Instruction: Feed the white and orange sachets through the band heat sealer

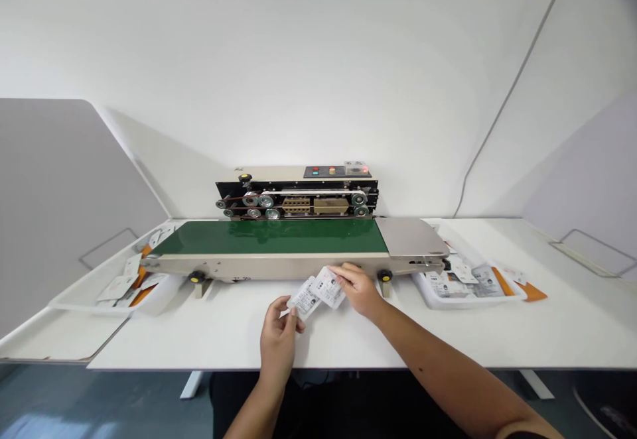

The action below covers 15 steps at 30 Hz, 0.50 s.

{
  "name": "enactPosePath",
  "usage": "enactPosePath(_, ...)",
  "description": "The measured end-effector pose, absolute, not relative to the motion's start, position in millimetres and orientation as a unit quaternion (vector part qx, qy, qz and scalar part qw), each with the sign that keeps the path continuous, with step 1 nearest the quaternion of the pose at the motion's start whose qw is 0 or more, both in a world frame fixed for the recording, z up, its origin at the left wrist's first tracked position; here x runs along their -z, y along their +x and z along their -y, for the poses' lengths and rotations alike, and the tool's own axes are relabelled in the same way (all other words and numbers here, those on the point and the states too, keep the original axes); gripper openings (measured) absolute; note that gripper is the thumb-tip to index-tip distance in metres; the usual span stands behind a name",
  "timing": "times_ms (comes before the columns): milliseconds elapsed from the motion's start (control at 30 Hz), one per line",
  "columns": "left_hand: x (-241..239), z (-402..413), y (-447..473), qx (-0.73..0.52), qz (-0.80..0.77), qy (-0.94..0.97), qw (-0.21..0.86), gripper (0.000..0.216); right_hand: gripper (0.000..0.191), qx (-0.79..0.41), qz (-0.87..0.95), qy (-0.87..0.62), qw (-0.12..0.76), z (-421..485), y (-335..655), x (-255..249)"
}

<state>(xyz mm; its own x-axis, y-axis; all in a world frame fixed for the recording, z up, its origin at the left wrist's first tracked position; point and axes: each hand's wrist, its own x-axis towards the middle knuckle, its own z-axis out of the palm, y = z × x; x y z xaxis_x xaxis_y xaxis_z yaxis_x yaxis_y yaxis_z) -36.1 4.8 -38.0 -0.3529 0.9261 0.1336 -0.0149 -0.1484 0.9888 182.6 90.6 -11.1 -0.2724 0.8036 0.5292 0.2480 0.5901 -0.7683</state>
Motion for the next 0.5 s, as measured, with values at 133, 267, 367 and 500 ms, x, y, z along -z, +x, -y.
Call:
enactPosePath(133,40,-5,-38,-0.627,-0.535,0.425,0.373,0.044,0.035,-0.266,0.704,-0.388,0.532,-85,204,-27)
enactPosePath(267,41,-5,-41,-0.604,-0.531,0.443,0.397,0.042,0.042,-0.308,0.599,-0.444,0.591,-95,242,-73)
enactPosePath(367,39,-4,-42,-0.589,-0.527,0.467,0.397,0.038,0.047,-0.306,0.516,-0.49,0.632,-118,271,-96)
enactPosePath(500,36,-2,-40,-0.595,-0.522,0.47,0.392,0.038,0.037,-0.353,0.402,-0.536,0.653,-156,291,-104)
